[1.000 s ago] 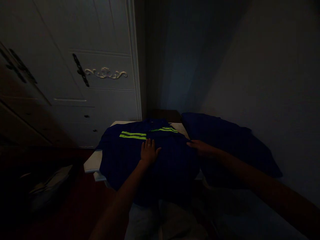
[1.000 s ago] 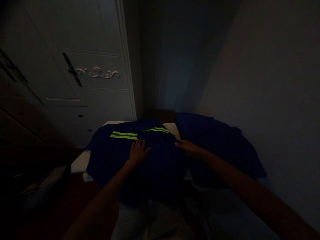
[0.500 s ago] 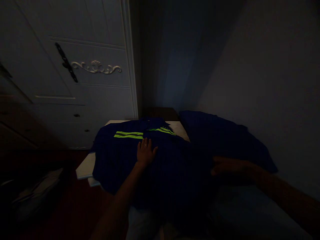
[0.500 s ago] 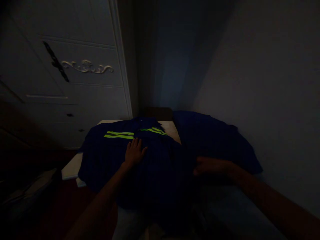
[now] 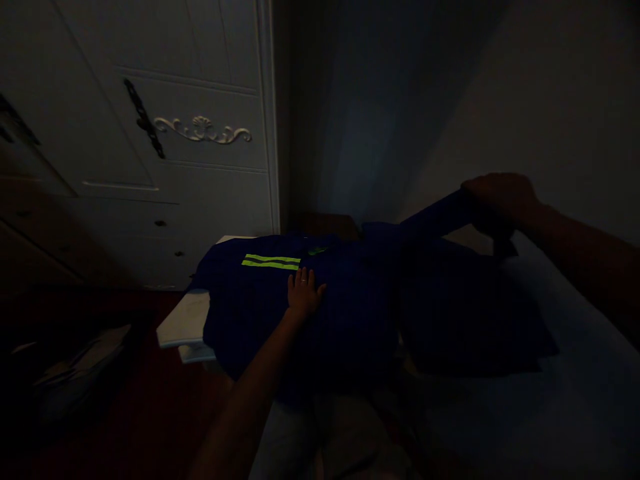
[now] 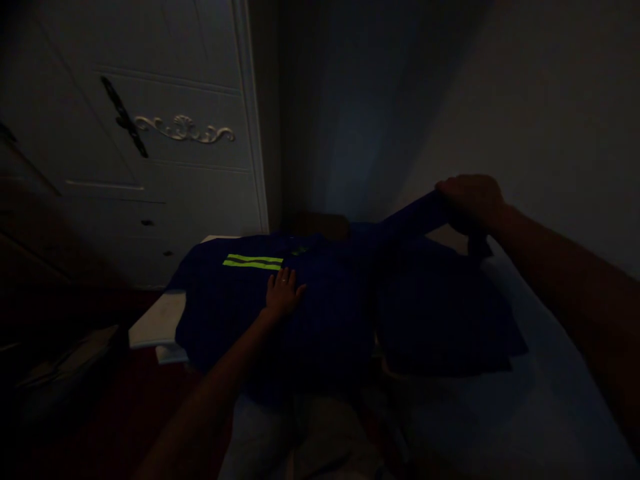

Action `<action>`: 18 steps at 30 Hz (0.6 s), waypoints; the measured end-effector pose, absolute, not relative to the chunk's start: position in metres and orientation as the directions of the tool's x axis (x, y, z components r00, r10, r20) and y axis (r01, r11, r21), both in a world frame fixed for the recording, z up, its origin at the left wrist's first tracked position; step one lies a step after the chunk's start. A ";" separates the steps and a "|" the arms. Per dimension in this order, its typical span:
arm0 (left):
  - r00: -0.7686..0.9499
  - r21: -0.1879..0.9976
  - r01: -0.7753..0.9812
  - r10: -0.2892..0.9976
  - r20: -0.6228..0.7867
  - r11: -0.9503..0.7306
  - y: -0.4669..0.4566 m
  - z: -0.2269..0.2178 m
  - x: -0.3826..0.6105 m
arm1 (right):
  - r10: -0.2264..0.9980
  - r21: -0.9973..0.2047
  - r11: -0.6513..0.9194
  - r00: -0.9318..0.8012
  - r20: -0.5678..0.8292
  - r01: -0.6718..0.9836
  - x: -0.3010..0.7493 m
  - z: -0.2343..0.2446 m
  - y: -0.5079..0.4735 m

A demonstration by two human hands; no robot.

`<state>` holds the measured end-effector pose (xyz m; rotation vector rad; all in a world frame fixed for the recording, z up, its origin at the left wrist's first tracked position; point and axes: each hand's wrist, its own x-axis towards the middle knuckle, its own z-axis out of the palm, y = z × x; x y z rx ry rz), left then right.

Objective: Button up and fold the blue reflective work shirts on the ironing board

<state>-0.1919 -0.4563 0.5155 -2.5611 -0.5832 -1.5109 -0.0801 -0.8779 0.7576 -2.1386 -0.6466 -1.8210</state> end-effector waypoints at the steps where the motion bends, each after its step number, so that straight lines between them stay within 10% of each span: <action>1: 0.445 0.110 0.370 0.279 0.851 -0.923 -0.457 0.521 -0.188 | 0.208 0.132 -0.887 0.129 0.970 0.442 -0.079 0.761 -0.870; 9: 0.319 0.376 -0.058 0.340 0.885 -0.925 -0.439 0.559 -0.196 | 0.444 0.159 -0.820 0.436 0.783 0.550 -0.061 0.716 -0.779; 13: -0.022 0.401 -0.333 0.432 0.902 -0.854 -0.448 0.530 -0.248 | 0.707 0.311 -0.449 0.120 0.697 0.837 -0.077 0.620 -0.751; 18: -0.176 0.487 -0.648 0.736 0.653 -0.586 -0.488 0.416 -0.294 | 0.807 0.030 0.017 -0.031 0.589 0.999 -0.127 0.486 -0.732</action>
